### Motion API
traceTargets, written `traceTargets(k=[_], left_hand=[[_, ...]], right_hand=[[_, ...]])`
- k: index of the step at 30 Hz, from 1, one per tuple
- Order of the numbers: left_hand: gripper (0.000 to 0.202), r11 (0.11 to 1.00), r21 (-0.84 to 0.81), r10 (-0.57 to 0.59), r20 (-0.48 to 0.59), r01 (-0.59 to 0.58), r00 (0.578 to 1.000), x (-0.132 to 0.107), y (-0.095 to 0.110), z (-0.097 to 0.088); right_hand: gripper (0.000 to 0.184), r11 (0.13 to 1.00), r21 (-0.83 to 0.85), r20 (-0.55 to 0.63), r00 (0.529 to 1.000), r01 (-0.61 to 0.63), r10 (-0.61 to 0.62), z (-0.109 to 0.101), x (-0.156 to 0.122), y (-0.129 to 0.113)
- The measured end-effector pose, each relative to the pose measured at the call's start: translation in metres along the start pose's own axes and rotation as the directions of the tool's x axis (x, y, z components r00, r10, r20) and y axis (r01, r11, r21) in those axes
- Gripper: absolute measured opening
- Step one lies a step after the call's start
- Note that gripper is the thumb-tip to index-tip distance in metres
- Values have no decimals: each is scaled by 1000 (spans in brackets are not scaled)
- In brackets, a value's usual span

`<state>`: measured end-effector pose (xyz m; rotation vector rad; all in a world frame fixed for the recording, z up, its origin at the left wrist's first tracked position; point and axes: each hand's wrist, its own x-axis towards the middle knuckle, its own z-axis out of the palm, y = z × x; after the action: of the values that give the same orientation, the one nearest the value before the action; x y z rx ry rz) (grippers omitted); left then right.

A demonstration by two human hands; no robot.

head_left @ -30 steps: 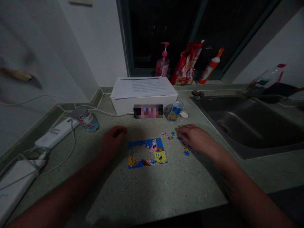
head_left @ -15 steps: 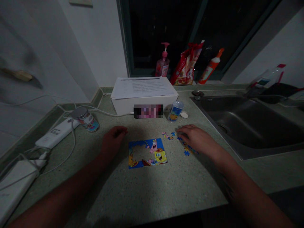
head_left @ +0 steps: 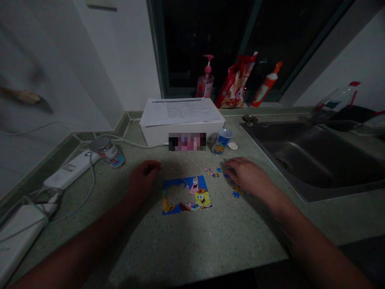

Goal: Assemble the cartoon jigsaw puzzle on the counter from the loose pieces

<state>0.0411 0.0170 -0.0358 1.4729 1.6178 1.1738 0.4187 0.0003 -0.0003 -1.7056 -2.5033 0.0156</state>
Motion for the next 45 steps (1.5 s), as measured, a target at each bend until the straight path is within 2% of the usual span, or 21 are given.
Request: traceTargets(k=[7, 10, 17, 24, 31, 45], left_hand=[[24, 1000, -19, -18, 5, 18, 1000, 0, -1, 1], [24, 999, -35, -15, 3, 15, 1000, -1, -1, 1], [20, 1000, -13, -11, 4, 11, 1000, -2, 3, 1], [21, 1000, -7, -11, 6, 11, 1000, -1, 2, 1], [20, 1000, 4, 1, 17, -1, 1000, -1, 3, 1], [23, 1000, -1, 14, 20, -14, 1000, 0, -4, 1]], right_hand=[[18, 991, 111, -91, 994, 69, -59, 11, 5, -24], [16, 986, 156, -147, 988, 58, -35, 19, 8, -34], [29, 987, 157, -228, 974, 15, 21, 36, 16, -49], [20, 991, 125, -203, 977, -44, 69, 38, 20, -50], [15, 991, 134, -190, 981, -19, 45, 35, 17, -46], [22, 989, 143, -207, 978, 33, -3, 38, 17, -42]])
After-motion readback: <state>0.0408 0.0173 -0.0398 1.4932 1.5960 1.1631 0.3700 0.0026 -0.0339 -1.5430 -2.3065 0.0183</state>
